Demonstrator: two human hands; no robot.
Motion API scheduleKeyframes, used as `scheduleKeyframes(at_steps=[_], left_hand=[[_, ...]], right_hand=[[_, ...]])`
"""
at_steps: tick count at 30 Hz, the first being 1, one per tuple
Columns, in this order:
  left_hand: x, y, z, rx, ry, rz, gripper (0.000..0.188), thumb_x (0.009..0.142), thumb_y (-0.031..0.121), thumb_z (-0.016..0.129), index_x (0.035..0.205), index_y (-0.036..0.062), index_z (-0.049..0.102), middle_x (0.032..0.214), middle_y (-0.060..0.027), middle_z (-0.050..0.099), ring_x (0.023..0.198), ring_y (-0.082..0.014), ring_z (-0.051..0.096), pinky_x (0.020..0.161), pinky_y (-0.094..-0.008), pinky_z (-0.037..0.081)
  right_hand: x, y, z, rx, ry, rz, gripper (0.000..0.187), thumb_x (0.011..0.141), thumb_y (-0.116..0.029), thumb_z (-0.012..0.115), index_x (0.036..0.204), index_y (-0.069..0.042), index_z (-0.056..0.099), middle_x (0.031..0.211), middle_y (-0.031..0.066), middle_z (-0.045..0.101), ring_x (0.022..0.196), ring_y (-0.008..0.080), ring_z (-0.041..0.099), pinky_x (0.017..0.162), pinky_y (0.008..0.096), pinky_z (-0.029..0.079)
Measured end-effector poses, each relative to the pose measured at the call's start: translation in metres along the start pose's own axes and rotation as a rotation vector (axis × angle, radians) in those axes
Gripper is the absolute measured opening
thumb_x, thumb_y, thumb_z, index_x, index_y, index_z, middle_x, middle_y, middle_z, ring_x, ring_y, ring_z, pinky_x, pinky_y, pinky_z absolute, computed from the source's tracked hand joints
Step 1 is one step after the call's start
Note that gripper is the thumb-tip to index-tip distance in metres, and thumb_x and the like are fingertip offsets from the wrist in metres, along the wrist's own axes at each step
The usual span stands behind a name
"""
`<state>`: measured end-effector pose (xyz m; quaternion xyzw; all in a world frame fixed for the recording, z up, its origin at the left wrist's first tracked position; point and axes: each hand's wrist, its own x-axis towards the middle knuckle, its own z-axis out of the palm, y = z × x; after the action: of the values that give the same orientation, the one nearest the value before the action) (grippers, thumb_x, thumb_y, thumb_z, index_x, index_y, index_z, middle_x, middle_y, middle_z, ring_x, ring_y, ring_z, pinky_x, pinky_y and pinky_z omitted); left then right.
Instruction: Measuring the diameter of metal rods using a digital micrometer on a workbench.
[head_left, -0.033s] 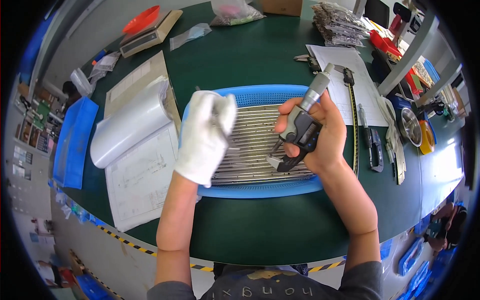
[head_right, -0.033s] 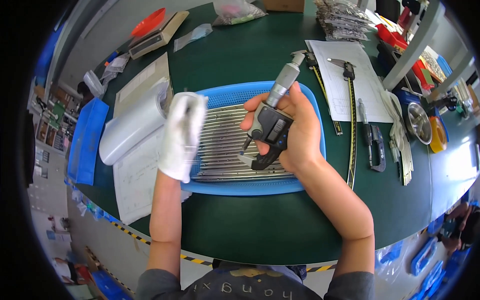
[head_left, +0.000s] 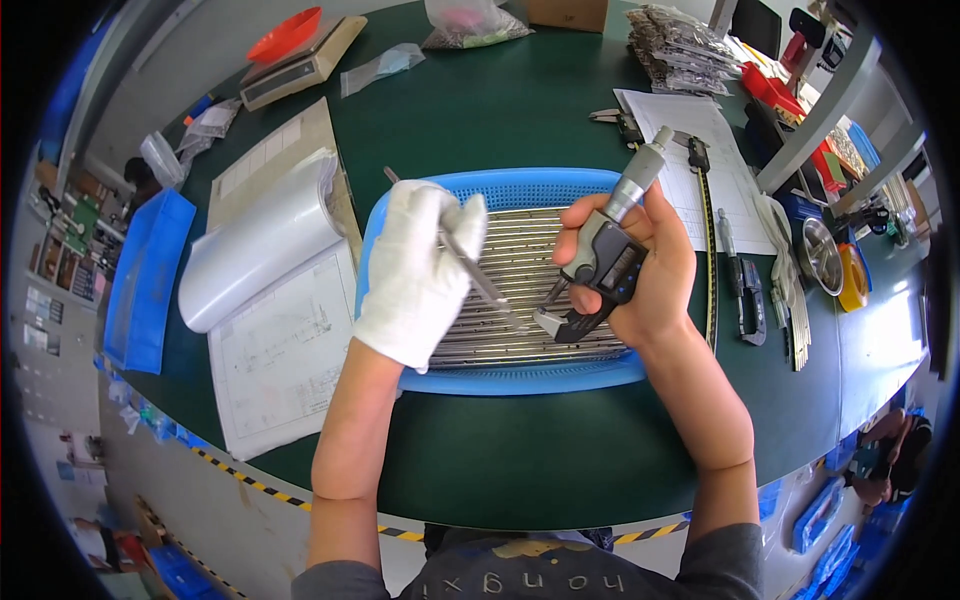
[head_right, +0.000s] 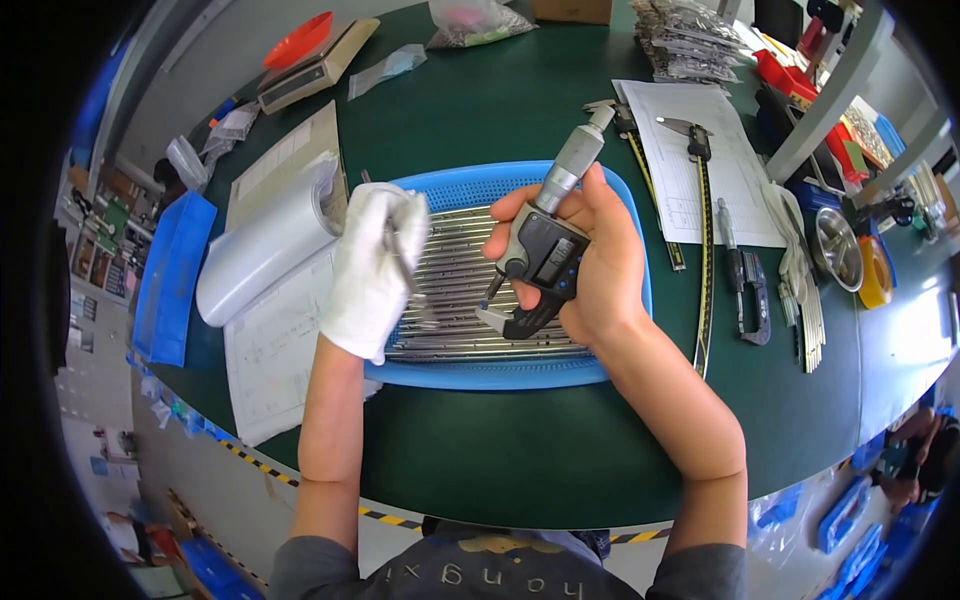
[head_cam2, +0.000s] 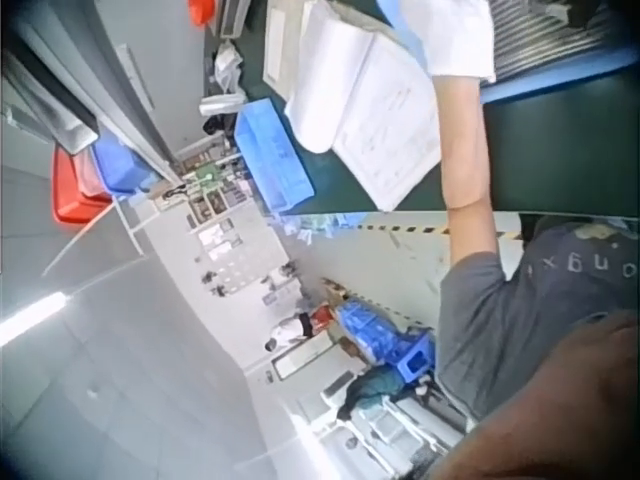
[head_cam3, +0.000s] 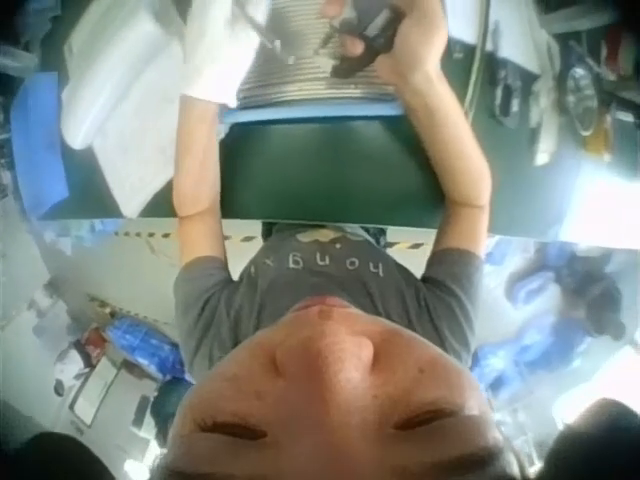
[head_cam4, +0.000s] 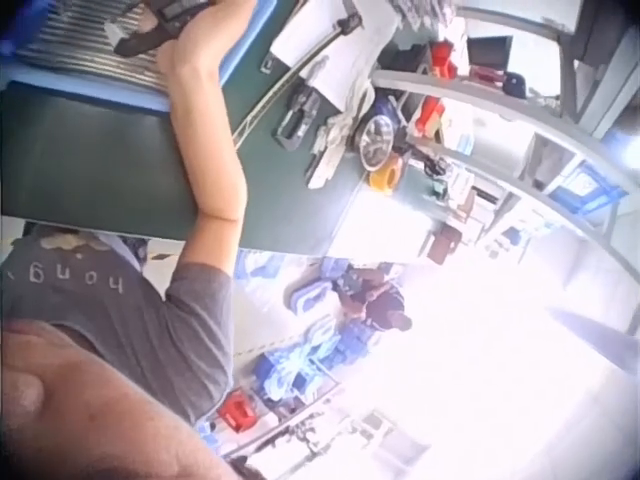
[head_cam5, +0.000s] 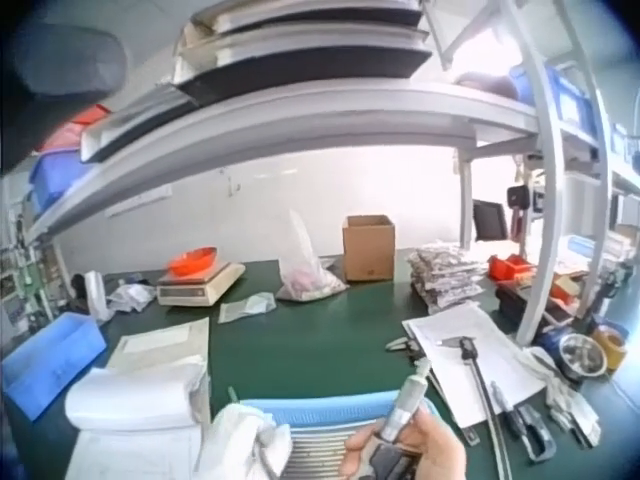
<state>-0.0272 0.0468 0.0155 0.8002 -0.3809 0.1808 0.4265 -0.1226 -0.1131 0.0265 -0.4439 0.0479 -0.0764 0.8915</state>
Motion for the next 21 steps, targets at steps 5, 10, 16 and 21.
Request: scheduleKeyframes(at_steps=[5, 10, 16, 21], left_hand=[[-0.0031, 0.0074, 0.0035, 0.167, -0.063, -0.028, 0.026, 0.081, 0.022, 0.056, 0.071, 0.0009, 0.046, 0.075, -0.0124, 0.047, 0.061, -0.0262, 0.051, 0.057, -0.0364, 0.042], [-0.0034, 0.0088, 0.0047, 0.246, -0.058, -0.038, 0.026, 0.081, 0.023, 0.056, 0.07, 0.0011, 0.047, 0.077, -0.0131, 0.048, 0.062, -0.0284, 0.053, 0.058, -0.038, 0.043], [-0.0026, 0.0115, 0.0067, 0.29, -0.041, -0.051, 0.027, 0.081, 0.023, 0.057, 0.069, 0.001, 0.049, 0.079, -0.0136, 0.048, 0.062, -0.0286, 0.053, 0.058, -0.0383, 0.044], [-0.0037, 0.011, 0.0065, 0.298, 0.014, -0.027, 0.026, 0.08, 0.023, 0.059, 0.071, 0.0007, 0.048, 0.081, -0.0136, 0.048, 0.063, -0.0276, 0.054, 0.058, -0.0383, 0.044]], right_hand=[[-0.0002, 0.0006, 0.0003, 0.0, -0.022, -0.008, 0.065, 0.087, -0.051, 0.017, 0.085, 0.003, 0.053, 0.068, 0.0151, 0.058, 0.043, 0.0155, 0.048, 0.037, 0.0229, 0.038], [-0.0009, 0.0011, -0.0015, 0.022, -0.068, -0.03, 0.065, 0.087, -0.051, 0.017, 0.085, 0.003, 0.053, 0.068, 0.0156, 0.058, 0.043, 0.0155, 0.048, 0.037, 0.023, 0.039], [0.0001, 0.0002, -0.0022, 0.105, -0.052, 0.024, 0.064, 0.087, -0.051, 0.018, 0.086, 0.003, 0.053, 0.069, 0.0162, 0.058, 0.042, 0.0164, 0.047, 0.037, 0.0239, 0.039], [0.0019, 0.0006, -0.0023, 0.188, -0.06, 0.08, 0.063, 0.088, -0.049, 0.018, 0.087, 0.003, 0.053, 0.07, 0.0164, 0.058, 0.04, 0.0175, 0.046, 0.038, 0.0258, 0.04]])
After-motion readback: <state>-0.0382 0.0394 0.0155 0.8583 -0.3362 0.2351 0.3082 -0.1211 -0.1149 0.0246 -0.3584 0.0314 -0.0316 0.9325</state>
